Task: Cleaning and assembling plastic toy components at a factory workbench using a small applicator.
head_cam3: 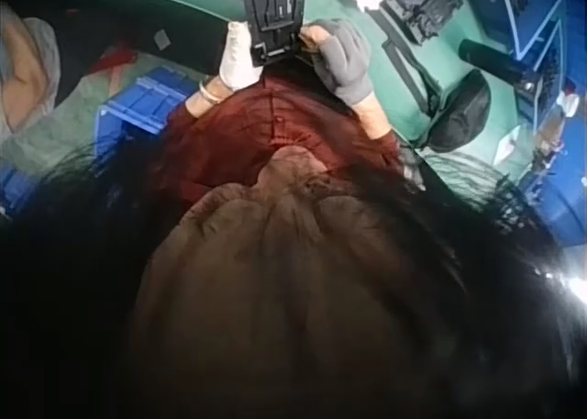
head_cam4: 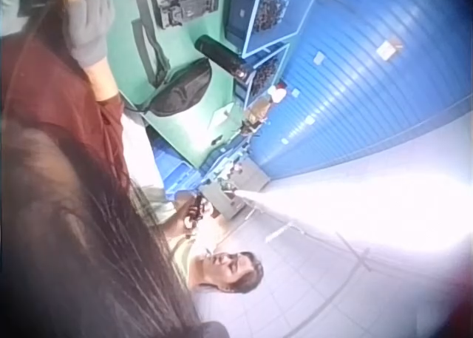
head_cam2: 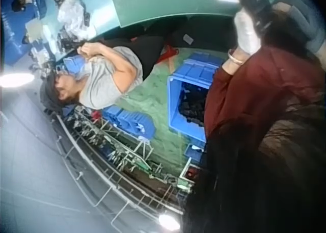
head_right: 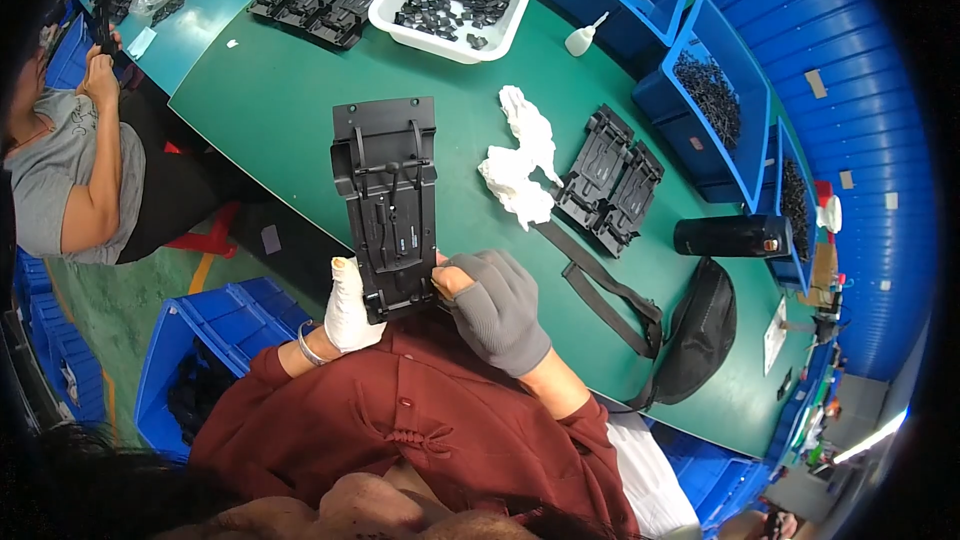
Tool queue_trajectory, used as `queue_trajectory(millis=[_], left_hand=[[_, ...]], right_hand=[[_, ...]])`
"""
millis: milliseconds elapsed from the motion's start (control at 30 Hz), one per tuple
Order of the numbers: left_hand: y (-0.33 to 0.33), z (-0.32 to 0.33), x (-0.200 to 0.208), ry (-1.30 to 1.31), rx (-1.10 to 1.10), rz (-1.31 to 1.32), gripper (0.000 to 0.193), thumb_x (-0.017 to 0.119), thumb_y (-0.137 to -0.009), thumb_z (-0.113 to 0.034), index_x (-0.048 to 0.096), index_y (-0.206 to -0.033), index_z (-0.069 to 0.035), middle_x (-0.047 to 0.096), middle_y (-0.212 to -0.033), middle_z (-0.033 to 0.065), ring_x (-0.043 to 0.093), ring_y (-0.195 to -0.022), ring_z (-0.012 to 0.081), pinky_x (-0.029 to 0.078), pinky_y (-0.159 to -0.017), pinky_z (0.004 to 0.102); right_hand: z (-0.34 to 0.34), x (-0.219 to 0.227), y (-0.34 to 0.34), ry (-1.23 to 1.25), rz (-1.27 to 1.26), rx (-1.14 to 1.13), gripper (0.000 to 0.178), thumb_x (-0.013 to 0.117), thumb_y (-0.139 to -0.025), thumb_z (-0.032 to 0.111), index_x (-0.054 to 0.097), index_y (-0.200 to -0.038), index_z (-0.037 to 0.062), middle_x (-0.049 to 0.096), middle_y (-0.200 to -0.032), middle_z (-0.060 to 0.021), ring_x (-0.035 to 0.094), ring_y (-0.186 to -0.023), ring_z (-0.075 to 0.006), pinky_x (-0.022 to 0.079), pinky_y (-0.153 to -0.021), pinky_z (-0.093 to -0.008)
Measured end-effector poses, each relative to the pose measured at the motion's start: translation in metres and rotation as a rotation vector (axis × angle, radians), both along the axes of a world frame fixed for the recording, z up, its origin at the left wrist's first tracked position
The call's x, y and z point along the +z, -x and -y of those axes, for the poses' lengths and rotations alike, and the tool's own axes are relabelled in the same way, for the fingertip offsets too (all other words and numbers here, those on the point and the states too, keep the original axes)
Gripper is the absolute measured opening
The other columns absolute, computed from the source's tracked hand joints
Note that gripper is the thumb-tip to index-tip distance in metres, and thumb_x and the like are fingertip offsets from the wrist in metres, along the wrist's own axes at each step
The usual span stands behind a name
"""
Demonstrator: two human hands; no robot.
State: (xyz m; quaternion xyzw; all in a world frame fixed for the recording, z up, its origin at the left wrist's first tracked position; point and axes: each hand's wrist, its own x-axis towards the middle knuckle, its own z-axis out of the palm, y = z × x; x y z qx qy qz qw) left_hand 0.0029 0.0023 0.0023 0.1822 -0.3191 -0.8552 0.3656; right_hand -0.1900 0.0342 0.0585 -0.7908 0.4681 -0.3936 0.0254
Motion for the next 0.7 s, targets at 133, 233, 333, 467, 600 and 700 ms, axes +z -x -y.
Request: queue_trajectory(millis=[133, 233, 333, 467, 600, 700], left_hand=[[0.0009, 0.0001, 0.0001, 0.004, 0.004, -0.004, 0.104, 0.040, -0.091, -0.081, 0.049, -0.143, 0.008, 0.061, -0.138, 0.0181, 0.063, -0.125, 0.0249, 0.050, -0.107, 0.0391], [0.0011, 0.0007, 0.0002, 0.011, 0.000, -0.006, 0.103, 0.040, -0.091, -0.081, 0.049, -0.144, 0.007, 0.061, -0.138, 0.0182, 0.063, -0.125, 0.0251, 0.050, -0.108, 0.0390], [0.0023, -0.0003, 0.0014, 0.008, 0.002, -0.009, 0.102, 0.040, -0.092, -0.080, 0.049, -0.144, 0.007, 0.061, -0.138, 0.0184, 0.063, -0.125, 0.0255, 0.050, -0.108, 0.0391], [0.0035, -0.0009, -0.0022, -0.018, 0.002, -0.011, 0.100, 0.039, -0.093, -0.079, 0.049, -0.144, 0.007, 0.061, -0.138, 0.0187, 0.063, -0.125, 0.0259, 0.050, -0.108, 0.0396], [0.0045, -0.0030, -0.0018, -0.032, 0.011, -0.010, 0.100, 0.039, -0.093, -0.079, 0.048, -0.144, 0.007, 0.061, -0.138, 0.0187, 0.063, -0.125, 0.0258, 0.050, -0.108, 0.0398], [0.0046, -0.0022, 0.0003, -0.031, 0.007, -0.021, 0.100, 0.039, -0.093, -0.079, 0.048, -0.144, 0.007, 0.062, -0.138, 0.0187, 0.063, -0.125, 0.0258, 0.050, -0.108, 0.0396]], right_hand=[[0.0000, 0.0000, 0.0016, -0.012, 0.010, -0.002, 0.033, 0.075, -0.068, -0.010, 0.066, -0.098, 0.0019, 0.065, -0.087, -0.0109, 0.063, -0.068, -0.0280, 0.049, -0.058, -0.0344], [-0.0003, 0.0001, 0.0036, -0.023, 0.024, 0.007, 0.035, 0.076, -0.068, -0.010, 0.067, -0.099, 0.0021, 0.066, -0.086, -0.0111, 0.064, -0.067, -0.0280, 0.049, -0.058, -0.0344], [-0.0019, -0.0007, 0.0054, -0.019, 0.044, 0.015, 0.036, 0.076, -0.066, -0.010, 0.068, -0.100, 0.0023, 0.067, -0.086, -0.0111, 0.065, -0.068, -0.0280, 0.050, -0.059, -0.0341], [-0.0001, 0.0021, 0.0064, -0.024, 0.056, 0.035, 0.038, 0.075, -0.065, -0.010, 0.069, -0.100, 0.0020, 0.068, -0.086, -0.0114, 0.066, -0.067, -0.0279, 0.050, -0.059, -0.0336], [-0.0019, 0.0002, 0.0059, -0.024, 0.047, 0.006, 0.038, 0.075, -0.065, -0.010, 0.068, -0.101, 0.0017, 0.068, -0.086, -0.0116, 0.066, -0.067, -0.0276, 0.050, -0.059, -0.0335], [-0.0021, 0.0007, 0.0067, -0.036, 0.060, 0.017, 0.039, 0.073, -0.065, -0.011, 0.068, -0.101, 0.0014, 0.068, -0.086, -0.0117, 0.066, -0.067, -0.0276, 0.050, -0.059, -0.0335]])
